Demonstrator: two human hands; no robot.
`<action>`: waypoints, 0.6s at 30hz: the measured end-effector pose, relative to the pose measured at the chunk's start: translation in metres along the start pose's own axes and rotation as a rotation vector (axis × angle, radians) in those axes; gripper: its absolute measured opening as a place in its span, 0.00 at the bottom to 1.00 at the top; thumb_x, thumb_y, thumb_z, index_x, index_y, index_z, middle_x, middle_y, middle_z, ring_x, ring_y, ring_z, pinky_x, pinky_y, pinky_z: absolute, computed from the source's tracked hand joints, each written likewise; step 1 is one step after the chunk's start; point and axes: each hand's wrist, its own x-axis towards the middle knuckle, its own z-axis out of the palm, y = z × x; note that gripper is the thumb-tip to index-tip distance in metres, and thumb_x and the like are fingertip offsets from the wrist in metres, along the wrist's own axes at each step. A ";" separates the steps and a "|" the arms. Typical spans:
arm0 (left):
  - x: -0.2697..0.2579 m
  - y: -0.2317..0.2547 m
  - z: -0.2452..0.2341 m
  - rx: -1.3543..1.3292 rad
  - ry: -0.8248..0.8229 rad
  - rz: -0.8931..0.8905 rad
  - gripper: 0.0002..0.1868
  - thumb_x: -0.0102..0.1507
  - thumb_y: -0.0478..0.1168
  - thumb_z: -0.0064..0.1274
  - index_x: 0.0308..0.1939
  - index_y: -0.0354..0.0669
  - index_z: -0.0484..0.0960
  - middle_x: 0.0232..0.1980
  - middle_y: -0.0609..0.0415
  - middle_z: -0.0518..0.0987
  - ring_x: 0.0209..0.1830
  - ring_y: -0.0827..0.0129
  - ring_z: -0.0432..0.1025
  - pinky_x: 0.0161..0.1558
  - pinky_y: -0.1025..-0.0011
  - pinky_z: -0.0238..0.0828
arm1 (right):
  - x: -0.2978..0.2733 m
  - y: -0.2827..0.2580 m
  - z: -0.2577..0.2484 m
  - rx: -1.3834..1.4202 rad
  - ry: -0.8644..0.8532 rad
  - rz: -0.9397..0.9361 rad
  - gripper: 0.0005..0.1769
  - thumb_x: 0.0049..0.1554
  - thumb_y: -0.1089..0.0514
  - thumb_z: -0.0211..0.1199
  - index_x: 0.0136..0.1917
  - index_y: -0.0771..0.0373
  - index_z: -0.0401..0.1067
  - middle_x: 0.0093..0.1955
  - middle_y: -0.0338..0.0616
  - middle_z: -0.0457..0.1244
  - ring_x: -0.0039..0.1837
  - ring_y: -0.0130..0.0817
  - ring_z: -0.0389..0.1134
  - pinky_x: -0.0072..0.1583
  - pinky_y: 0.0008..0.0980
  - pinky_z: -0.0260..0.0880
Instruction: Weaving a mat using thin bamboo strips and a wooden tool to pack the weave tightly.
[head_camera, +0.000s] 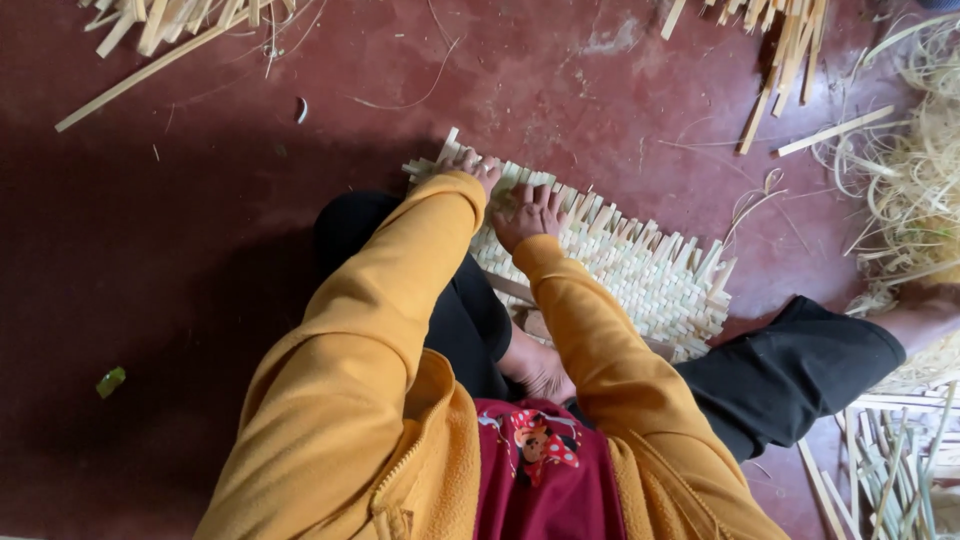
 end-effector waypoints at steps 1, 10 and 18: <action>-0.007 0.002 -0.001 0.009 -0.034 -0.002 0.26 0.71 0.38 0.26 0.74 0.62 0.56 0.78 0.59 0.51 0.80 0.55 0.40 0.67 0.47 0.51 | -0.003 0.001 0.001 -0.007 -0.013 0.000 0.30 0.53 0.31 0.52 0.61 0.46 0.56 0.60 0.38 0.48 0.71 0.45 0.48 0.68 0.50 0.55; 0.047 -0.016 0.047 -0.513 0.053 -0.152 0.19 0.63 0.49 0.39 0.59 0.68 0.66 0.71 0.62 0.61 0.73 0.57 0.54 0.65 0.47 0.57 | -0.021 0.024 0.029 -0.039 0.095 -0.184 0.42 0.58 0.32 0.51 0.77 0.54 0.47 0.71 0.50 0.47 0.77 0.53 0.41 0.72 0.57 0.45; 0.020 -0.034 -0.004 -0.462 0.371 -0.097 0.41 0.56 0.32 0.58 0.70 0.63 0.62 0.75 0.56 0.56 0.75 0.53 0.59 0.73 0.59 0.63 | -0.046 0.090 0.049 0.399 0.497 -0.525 0.33 0.62 0.53 0.57 0.78 0.58 0.56 0.75 0.57 0.51 0.74 0.60 0.56 0.71 0.53 0.61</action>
